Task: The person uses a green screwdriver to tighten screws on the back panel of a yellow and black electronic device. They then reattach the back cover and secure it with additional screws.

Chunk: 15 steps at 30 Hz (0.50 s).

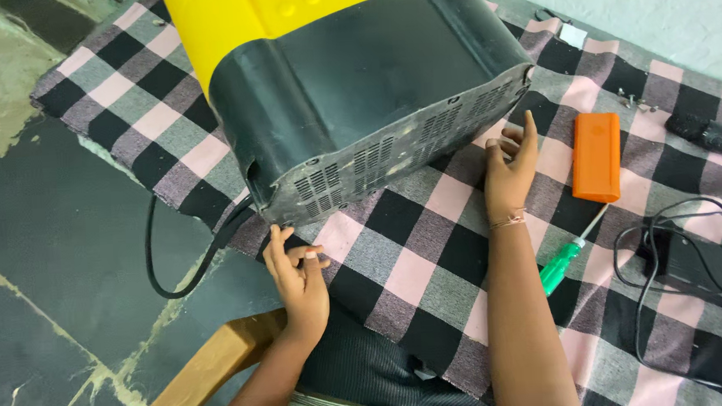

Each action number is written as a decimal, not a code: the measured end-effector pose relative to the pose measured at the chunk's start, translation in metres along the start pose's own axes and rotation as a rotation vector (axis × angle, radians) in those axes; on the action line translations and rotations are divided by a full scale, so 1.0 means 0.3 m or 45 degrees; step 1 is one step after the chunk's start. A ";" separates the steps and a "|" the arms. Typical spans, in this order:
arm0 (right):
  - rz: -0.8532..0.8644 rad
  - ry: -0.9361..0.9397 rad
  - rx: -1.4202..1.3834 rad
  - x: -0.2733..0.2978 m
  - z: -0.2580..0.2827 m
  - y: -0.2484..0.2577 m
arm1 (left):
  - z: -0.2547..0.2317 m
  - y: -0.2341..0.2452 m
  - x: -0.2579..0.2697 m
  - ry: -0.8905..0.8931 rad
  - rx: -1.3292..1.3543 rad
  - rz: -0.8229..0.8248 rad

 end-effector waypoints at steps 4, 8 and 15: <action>-0.042 0.040 -0.113 0.001 -0.056 0.026 | 0.007 -0.001 0.005 -0.034 0.044 0.010; 0.078 0.159 0.154 0.026 -0.033 0.002 | 0.007 0.003 -0.001 -0.153 -0.204 0.013; 0.224 0.294 0.629 0.036 0.049 -0.041 | -0.003 -0.002 -0.022 -0.250 -0.318 0.030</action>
Point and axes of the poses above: each hand's wrist, its own x-axis away from the middle knuckle, its own y-axis out of the back of the hand, z = x × y, the point moved 2 cm from there along -x, towards the middle knuckle, and after that the axes turned 10 degrees about -x, right-handed, at the moved point
